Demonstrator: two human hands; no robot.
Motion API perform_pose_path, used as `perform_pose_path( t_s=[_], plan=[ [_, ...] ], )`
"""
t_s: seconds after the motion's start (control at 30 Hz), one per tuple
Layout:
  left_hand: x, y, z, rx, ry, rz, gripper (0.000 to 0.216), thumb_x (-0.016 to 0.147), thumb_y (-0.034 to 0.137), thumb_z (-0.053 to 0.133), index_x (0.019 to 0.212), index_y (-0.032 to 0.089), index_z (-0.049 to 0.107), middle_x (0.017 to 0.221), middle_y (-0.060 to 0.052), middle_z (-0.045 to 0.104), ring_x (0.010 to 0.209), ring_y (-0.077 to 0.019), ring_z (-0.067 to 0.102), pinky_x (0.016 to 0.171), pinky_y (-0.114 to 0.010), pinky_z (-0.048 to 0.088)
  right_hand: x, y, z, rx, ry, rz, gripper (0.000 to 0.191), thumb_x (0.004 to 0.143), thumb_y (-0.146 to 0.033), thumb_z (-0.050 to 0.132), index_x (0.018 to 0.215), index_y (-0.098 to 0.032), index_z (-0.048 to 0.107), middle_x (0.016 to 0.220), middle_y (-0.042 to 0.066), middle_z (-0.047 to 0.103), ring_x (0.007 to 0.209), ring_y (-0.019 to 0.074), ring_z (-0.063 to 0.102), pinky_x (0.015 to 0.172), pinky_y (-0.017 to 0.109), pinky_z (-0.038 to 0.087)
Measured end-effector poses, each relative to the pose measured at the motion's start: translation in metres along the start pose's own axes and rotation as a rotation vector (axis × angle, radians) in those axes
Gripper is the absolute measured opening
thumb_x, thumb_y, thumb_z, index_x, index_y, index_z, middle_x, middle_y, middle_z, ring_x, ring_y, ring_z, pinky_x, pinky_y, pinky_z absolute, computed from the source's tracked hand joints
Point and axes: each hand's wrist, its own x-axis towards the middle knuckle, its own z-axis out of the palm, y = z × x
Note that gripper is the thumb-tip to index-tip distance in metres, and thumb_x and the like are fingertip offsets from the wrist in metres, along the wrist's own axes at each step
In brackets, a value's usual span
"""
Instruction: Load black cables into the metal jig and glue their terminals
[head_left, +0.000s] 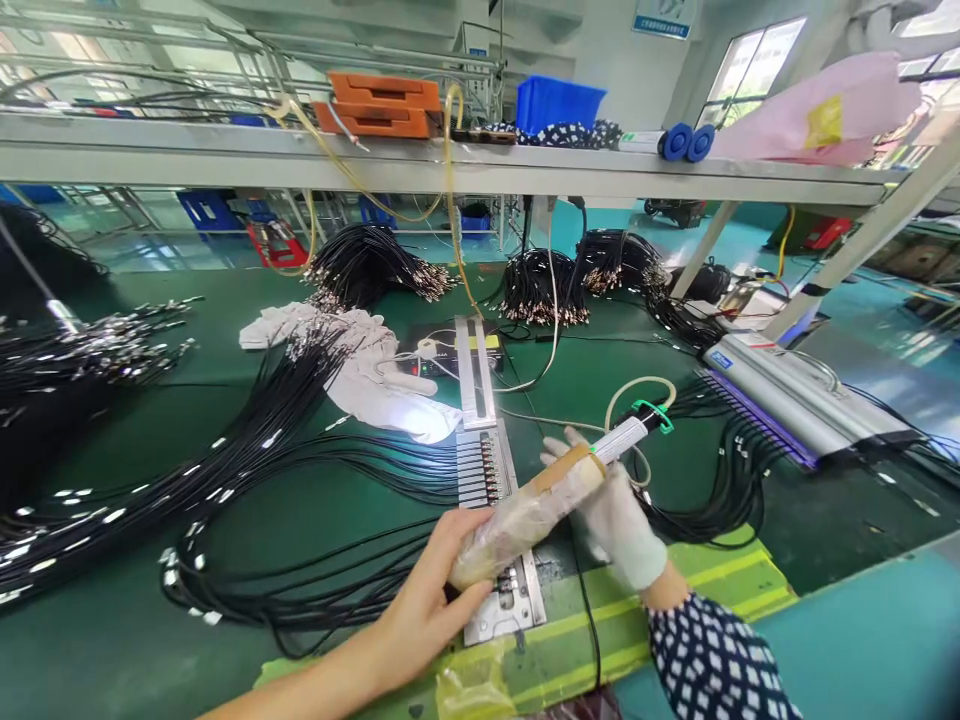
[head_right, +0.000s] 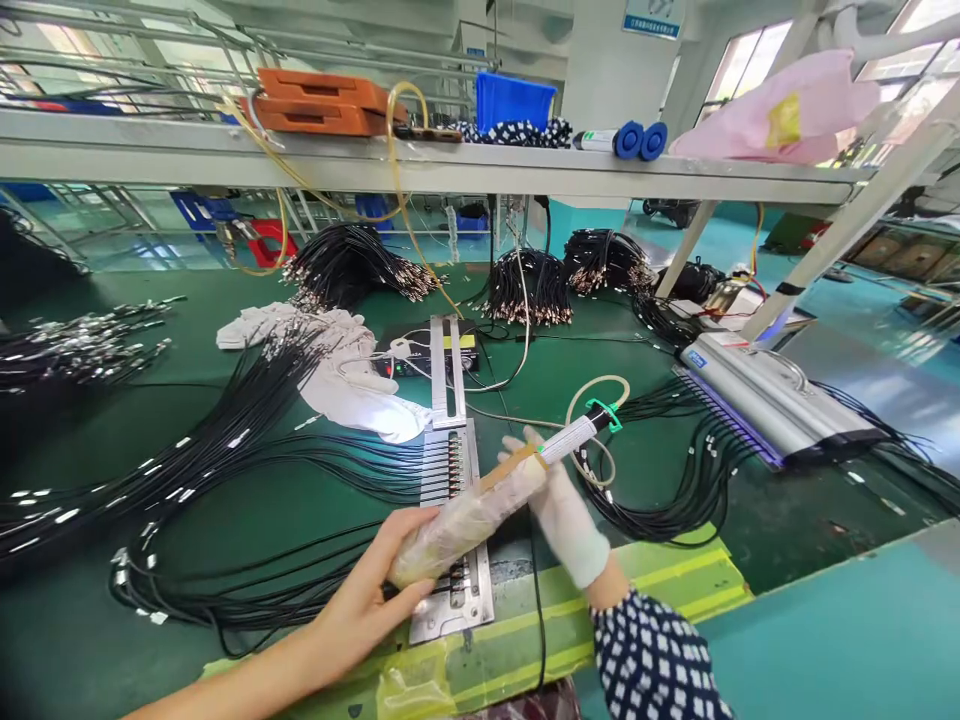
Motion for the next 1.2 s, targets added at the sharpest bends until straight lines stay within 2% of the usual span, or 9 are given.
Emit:
perform_pose_path(
  t_s=[0.13, 0.23, 0.47, 0.7, 0.8, 0.9, 1.0, 1.1, 1.2],
  plan=[
    [0.008, 0.005, 0.016, 0.037, -0.06, -0.042, 0.067, 0.096, 0.029, 0.053, 0.153, 0.031, 0.017, 0.153, -0.011, 0.035, 0.14, -0.0263, 0.039, 0.117, -0.049, 0.036, 0.003, 0.026, -0.002, -0.038, 0.097, 0.065, 0.068, 0.077, -0.062, 0.07, 0.131, -0.025, 0.052, 0.113, 0.011, 0.073, 0.104, 0.0294, 0.068, 0.098, 0.05, 0.05],
    [0.0, 0.0, 0.009, 0.202, 0.0, 0.005, 0.067, 0.095, 0.032, 0.055, 0.152, 0.029, 0.021, 0.156, -0.012, 0.029, 0.143, -0.0294, 0.033, 0.117, -0.05, 0.035, 0.049, 0.001, -0.024, -0.479, 0.184, 0.098, 0.062, 0.085, -0.067, 0.051, 0.12, -0.016, 0.058, 0.095, 0.013, 0.074, 0.085, 0.0287, 0.071, 0.083, 0.046, 0.057],
    [-0.024, -0.013, -0.01, 0.523, 0.093, 0.171, 0.021, 0.094, 0.02, 0.052, 0.114, 0.021, 0.058, 0.107, -0.008, 0.063, 0.096, -0.0211, 0.058, 0.085, -0.035, 0.05, 0.191, -0.073, -0.062, -1.199, 0.333, 0.134, 0.065, 0.082, -0.056, 0.063, 0.131, -0.014, 0.056, 0.122, 0.019, 0.067, 0.107, 0.0333, 0.066, 0.095, 0.045, 0.049],
    [-0.018, -0.042, -0.008, 0.689, 0.186, 0.037, 0.013, 0.093, 0.015, 0.046, 0.098, 0.018, 0.058, 0.088, -0.006, 0.061, 0.081, -0.0211, 0.054, 0.074, -0.035, 0.042, 0.22, -0.072, -0.043, -1.717, 0.178, 0.108, 0.055, 0.094, -0.048, 0.046, 0.14, -0.018, 0.052, 0.129, 0.017, 0.065, 0.117, 0.0311, 0.061, 0.098, 0.041, 0.043],
    [-0.015, -0.043, -0.007, 0.659, 0.177, 0.013, 0.011, 0.09, 0.013, 0.048, 0.095, 0.019, 0.055, 0.088, -0.005, 0.06, 0.08, -0.0212, 0.053, 0.075, -0.034, 0.039, 0.221, -0.086, -0.026, -1.895, 0.15, 0.126, 0.055, 0.091, -0.055, 0.048, 0.116, -0.011, 0.069, 0.109, 0.023, 0.07, 0.104, 0.0382, 0.065, 0.09, 0.048, 0.046],
    [-0.012, -0.042, -0.007, 0.649, 0.197, 0.027, 0.01, 0.087, 0.011, 0.049, 0.092, 0.02, 0.053, 0.086, -0.004, 0.059, 0.077, -0.0211, 0.052, 0.073, -0.033, 0.037, 0.235, -0.087, 0.008, -1.979, 0.027, 0.079, 0.055, 0.089, -0.064, 0.045, 0.091, -0.017, 0.075, 0.091, 0.017, 0.074, 0.093, 0.0341, 0.068, 0.084, 0.043, 0.048],
    [-0.011, -0.049, -0.005, 0.687, 0.233, 0.075, 0.012, 0.084, 0.012, 0.051, 0.092, 0.02, 0.052, 0.086, -0.004, 0.06, 0.077, -0.0214, 0.052, 0.073, -0.033, 0.036, 0.268, -0.069, 0.05, -1.991, -0.066, -0.067, 0.052, 0.094, -0.061, 0.039, 0.114, -0.024, 0.069, 0.113, 0.011, 0.072, 0.109, 0.0287, 0.064, 0.092, 0.037, 0.046],
    [-0.011, -0.065, -0.001, 0.741, 0.284, 0.129, 0.014, 0.08, 0.013, 0.053, 0.091, 0.02, 0.052, 0.086, -0.004, 0.061, 0.076, -0.0208, 0.053, 0.072, -0.032, 0.036, 0.308, -0.049, 0.085, -1.992, -0.066, -0.193, 0.056, 0.099, -0.048, 0.034, 0.144, -0.016, 0.044, 0.149, 0.015, 0.048, 0.135, 0.0283, 0.047, 0.108, 0.037, 0.036],
    [-0.011, -0.078, 0.004, 0.774, 0.324, 0.145, 0.015, 0.076, 0.014, 0.056, 0.088, 0.022, 0.051, 0.083, -0.002, 0.061, 0.073, -0.0197, 0.052, 0.068, -0.031, 0.035, 0.335, -0.04, 0.107, -1.995, -0.099, -0.217, 0.063, 0.099, -0.048, 0.038, 0.148, -0.01, 0.037, 0.157, 0.019, 0.036, 0.141, 0.0305, 0.039, 0.112, 0.039, 0.034]
  ],
)
